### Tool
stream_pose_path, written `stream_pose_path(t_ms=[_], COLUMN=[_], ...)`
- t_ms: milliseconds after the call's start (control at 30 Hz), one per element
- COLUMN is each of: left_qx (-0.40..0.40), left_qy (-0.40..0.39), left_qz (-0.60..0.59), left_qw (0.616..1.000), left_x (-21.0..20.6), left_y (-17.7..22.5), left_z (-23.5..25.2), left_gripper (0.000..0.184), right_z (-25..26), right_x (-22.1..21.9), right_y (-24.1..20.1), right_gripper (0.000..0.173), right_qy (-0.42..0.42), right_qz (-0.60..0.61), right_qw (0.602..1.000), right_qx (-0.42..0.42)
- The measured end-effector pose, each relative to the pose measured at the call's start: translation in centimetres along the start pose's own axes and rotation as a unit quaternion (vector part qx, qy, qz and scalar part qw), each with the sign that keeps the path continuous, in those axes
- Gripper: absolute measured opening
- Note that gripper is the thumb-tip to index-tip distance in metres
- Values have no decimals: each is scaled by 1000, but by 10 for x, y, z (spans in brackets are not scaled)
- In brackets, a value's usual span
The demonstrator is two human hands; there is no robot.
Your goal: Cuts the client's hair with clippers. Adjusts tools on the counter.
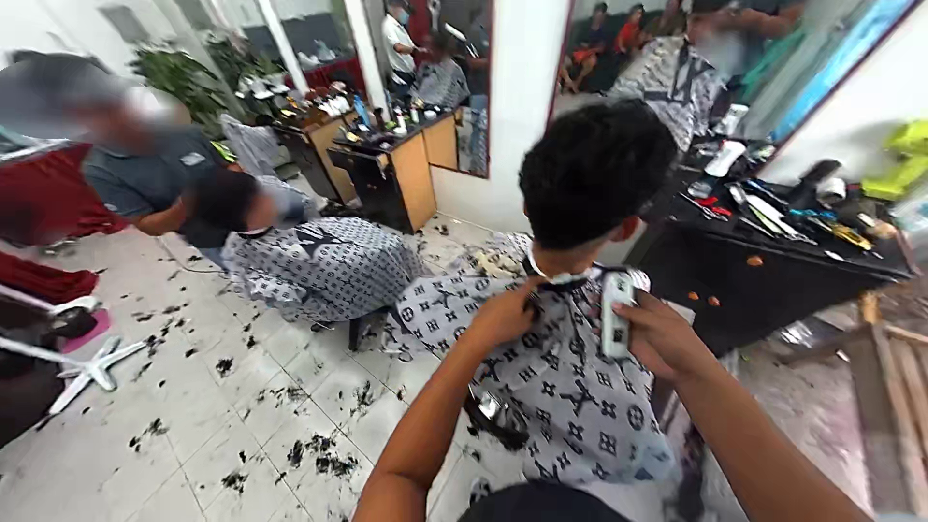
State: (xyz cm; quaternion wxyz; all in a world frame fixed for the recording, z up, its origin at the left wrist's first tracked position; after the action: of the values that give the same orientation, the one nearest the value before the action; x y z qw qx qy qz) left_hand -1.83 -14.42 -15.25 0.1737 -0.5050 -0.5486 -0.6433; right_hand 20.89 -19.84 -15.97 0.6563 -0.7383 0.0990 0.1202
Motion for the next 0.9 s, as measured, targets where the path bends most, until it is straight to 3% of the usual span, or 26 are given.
stream_pose_path(t_ms=[133, 333, 667, 900], left_qx=[33, 69, 51, 52], left_qy=[75, 159, 215, 227], left_qz=[15, 34, 57, 62], left_qw=[997, 984, 974, 971], left_x=[-20, -32, -39, -39], left_y=[-21, -31, -34, -35], left_z=[-4, -9, -8, -9], left_gripper=[58, 48, 40, 41], right_z=[7, 29, 31, 34], right_x=[-8, -31, -59, -70], right_y=[6, 14, 20, 17], right_gripper=[41, 40, 32, 31], right_qy=[-56, -91, -16, 11], right_qz=[48, 61, 161, 204], right_qw=[994, 990, 976, 971], right_qx=[-77, -84, -144, -124])
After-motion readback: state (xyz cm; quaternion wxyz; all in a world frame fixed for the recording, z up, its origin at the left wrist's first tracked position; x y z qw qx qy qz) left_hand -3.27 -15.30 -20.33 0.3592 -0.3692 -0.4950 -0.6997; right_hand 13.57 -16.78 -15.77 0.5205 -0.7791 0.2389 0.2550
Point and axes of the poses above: each hand's wrist, its own z-axis towards the middle knuckle, its own x-axis out of the back of the hand, y = z × x, the point moved 3 cm from there along z, towards the middle knuckle, and after that the axes turned 4 degrees about z, right-handed, at the moved point
